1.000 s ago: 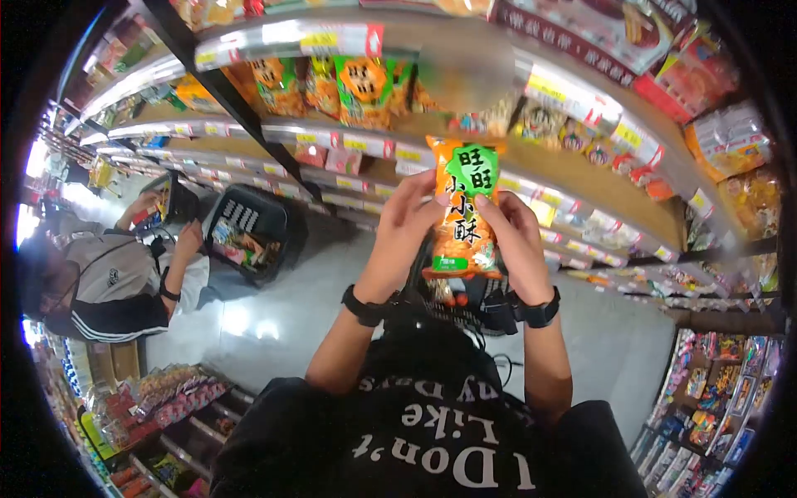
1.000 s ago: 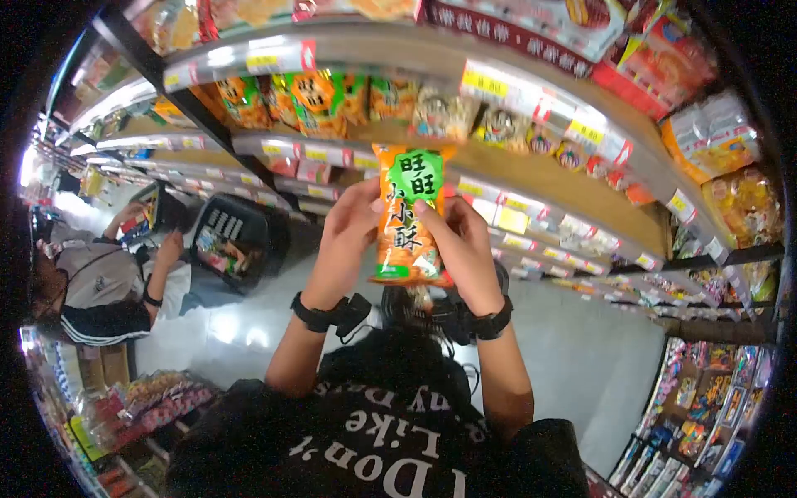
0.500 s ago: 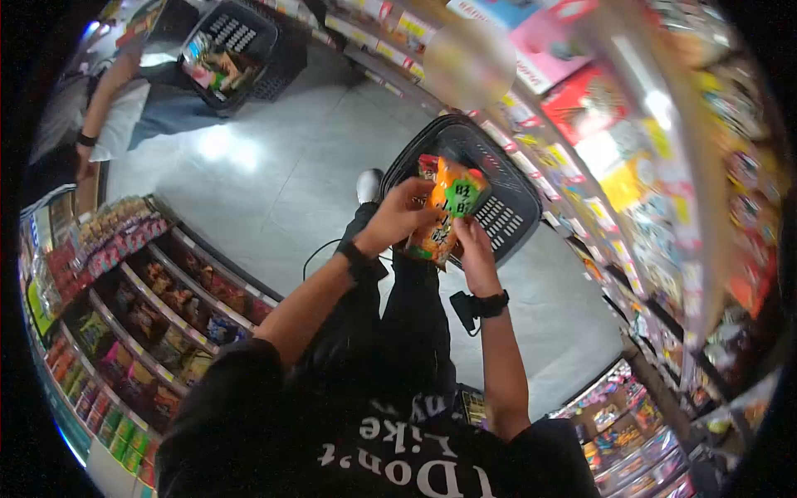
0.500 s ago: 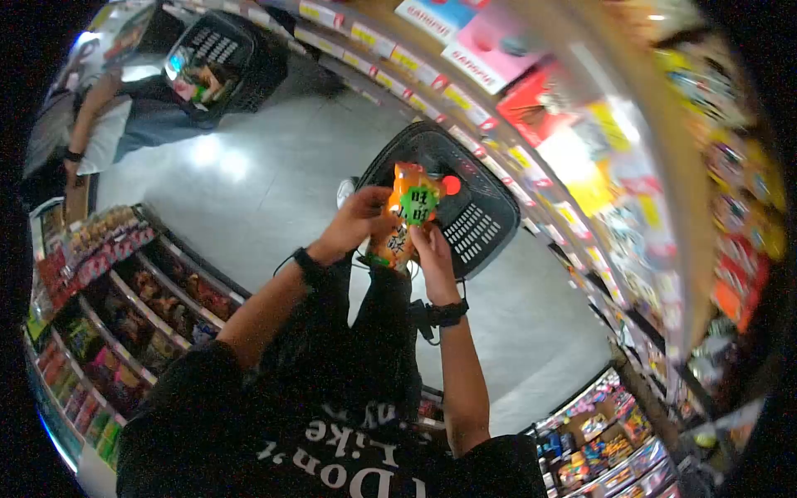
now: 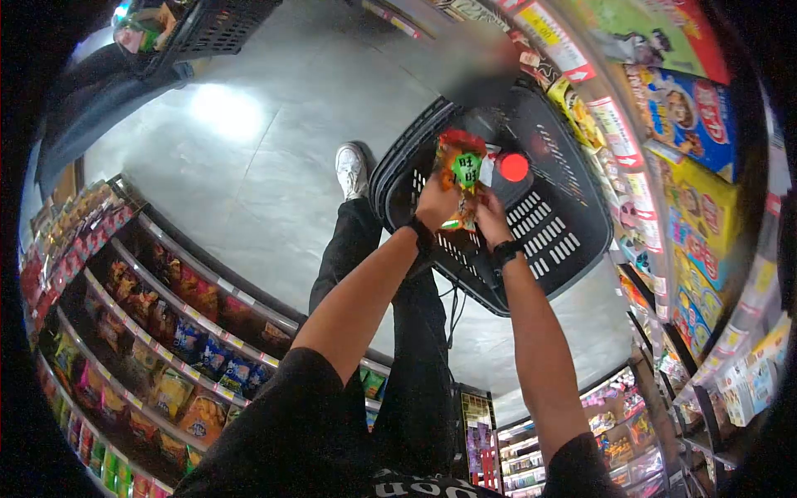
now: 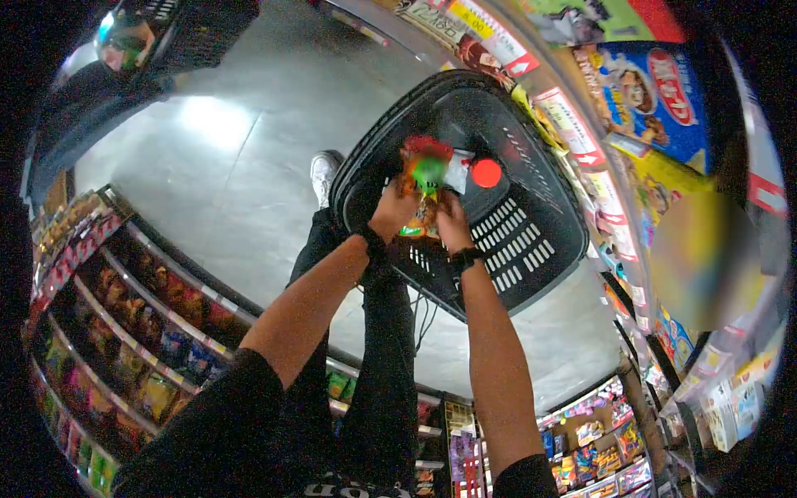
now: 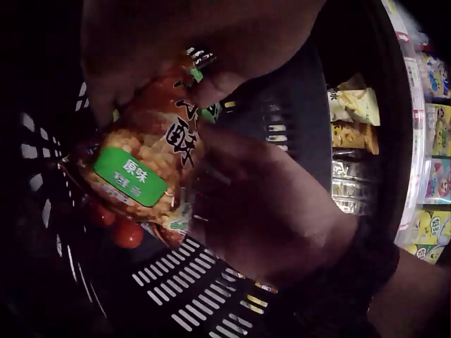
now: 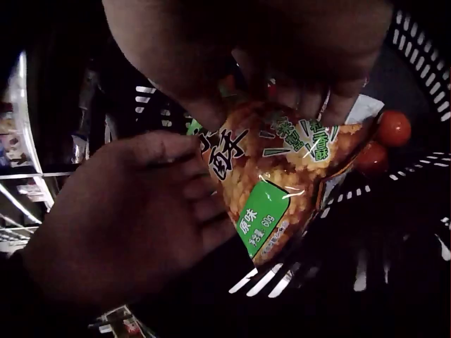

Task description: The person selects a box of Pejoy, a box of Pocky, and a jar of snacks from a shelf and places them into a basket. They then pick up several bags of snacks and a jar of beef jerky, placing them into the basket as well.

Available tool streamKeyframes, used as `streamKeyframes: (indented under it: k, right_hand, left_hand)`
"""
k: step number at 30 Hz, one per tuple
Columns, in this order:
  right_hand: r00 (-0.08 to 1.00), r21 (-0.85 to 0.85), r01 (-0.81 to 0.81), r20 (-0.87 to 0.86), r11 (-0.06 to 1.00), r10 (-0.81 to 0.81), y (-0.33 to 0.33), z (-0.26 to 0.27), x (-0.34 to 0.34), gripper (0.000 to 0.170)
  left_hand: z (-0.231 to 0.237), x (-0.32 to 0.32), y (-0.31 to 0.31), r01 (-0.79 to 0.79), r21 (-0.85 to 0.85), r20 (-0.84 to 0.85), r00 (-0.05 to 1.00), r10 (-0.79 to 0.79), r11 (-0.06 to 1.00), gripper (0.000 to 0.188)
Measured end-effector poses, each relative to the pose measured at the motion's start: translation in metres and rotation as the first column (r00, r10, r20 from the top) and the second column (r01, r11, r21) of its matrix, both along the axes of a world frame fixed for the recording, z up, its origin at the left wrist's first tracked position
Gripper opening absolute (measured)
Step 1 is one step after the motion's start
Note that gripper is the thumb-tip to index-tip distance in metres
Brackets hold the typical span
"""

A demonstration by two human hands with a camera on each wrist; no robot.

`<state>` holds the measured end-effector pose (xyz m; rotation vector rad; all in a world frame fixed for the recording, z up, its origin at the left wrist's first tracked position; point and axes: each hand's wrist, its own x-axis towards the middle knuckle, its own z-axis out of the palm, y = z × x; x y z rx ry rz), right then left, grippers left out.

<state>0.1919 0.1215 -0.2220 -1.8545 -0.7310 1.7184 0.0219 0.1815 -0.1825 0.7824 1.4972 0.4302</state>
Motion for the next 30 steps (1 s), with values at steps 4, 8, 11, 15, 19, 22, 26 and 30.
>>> streamKeyframes:
  k: [4, 8, 11, 15, 19, 22, 26, 30]
  right_hand:
    - [0.989, 0.064, 0.141, -0.051, 0.988, -0.138, 0.009, -0.001, -0.019, 0.043]
    - [0.971, 0.067, -0.017, 0.24, 0.998, 0.0, -0.002, 0.041, -0.015, 0.036]
    - [0.985, -0.152, 0.168, 0.072, 0.974, -0.159, -0.026, 0.093, -0.011, 0.028]
    - [0.984, -0.106, 0.154, 0.106, 0.982, -0.143, -0.073, 0.192, 0.003, 0.026]
    - [0.976, -0.104, 0.163, 0.165, 0.981, -0.144, -0.068, 0.304, 0.014, 0.029]
    - [0.977, 0.231, 0.14, 0.124, 0.963, -0.172, -0.026, 0.418, 0.004, 0.031]
    - [0.984, 0.484, 0.155, 0.002, 0.861, -0.178, 0.063, 0.591, -0.029, 0.023]
    - [0.982, 0.756, 0.037, 0.093, 0.653, -0.164, 0.182, 0.734, -0.078, 0.028]
  left_hand:
    - [0.0, -0.012, 0.013, 0.066, -0.016, 0.09, 0.994, -0.064, 0.998, 0.031]
    - [-0.008, -0.013, 0.003, 0.075, 0.033, -0.162, 0.984, -0.069, 0.997, 0.04]
    - [0.075, -0.047, 0.006, 0.022, 0.077, 0.035, 0.999, -0.025, 0.997, 0.038]
    - [0.148, -0.097, 0.003, 0.139, 0.059, 0.088, 0.986, -0.144, 0.989, 0.033]
    - [0.29, -0.122, 0.042, -0.011, 0.189, 0.053, 0.999, 0.001, 0.982, 0.037]
    - [0.403, -0.135, 0.089, -0.091, 0.213, 0.205, 0.978, 0.047, 0.973, 0.035]
    - [0.559, -0.123, 0.167, -0.322, 0.575, 0.405, 0.911, 0.08, 0.753, 0.029]
    - [0.672, -0.109, 0.247, -0.372, 0.803, 0.429, 0.903, -0.019, 0.466, 0.047]
